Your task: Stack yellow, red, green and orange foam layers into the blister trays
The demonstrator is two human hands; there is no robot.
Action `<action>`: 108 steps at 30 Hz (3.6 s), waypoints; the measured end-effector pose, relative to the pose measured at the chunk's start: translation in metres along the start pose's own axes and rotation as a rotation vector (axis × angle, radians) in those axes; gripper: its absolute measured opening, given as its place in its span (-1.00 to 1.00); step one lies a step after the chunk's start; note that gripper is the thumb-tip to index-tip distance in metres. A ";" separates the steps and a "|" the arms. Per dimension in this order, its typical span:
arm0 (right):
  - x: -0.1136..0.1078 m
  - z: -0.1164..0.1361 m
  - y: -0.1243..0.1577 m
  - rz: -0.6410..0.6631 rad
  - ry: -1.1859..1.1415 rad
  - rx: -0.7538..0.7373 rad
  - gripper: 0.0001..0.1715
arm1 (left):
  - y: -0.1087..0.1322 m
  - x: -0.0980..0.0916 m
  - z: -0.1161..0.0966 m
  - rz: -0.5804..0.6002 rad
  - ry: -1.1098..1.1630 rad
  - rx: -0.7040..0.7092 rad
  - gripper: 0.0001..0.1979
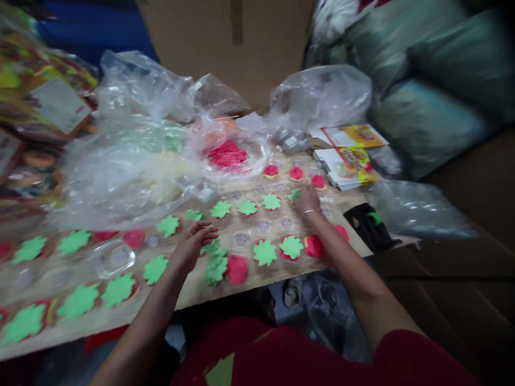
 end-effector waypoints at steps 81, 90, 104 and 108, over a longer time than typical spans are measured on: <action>-0.069 -0.043 0.160 0.095 -0.408 0.034 -0.83 | 0.081 0.210 0.025 0.643 -0.851 0.502 -0.88; -0.072 -0.061 0.165 -0.151 -0.586 0.269 -0.70 | 0.095 0.281 0.046 0.536 -1.484 0.815 -0.63; -0.086 -0.030 0.176 -0.034 -0.371 -0.276 -0.93 | 0.056 0.292 0.055 0.390 -1.487 0.522 -0.72; -0.080 -0.022 0.179 0.050 -0.225 -0.433 -0.89 | 0.052 0.295 0.055 0.392 -1.470 0.541 -0.75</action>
Point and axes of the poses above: each hand's wrist, its own y-axis away from the middle knuckle, its own x-axis out of the palm, z = x × y, the point moved 6 cm from there along -y, towards the middle knuckle, and after that the axes turned 4 degrees about -z, right-handed, at the moved point
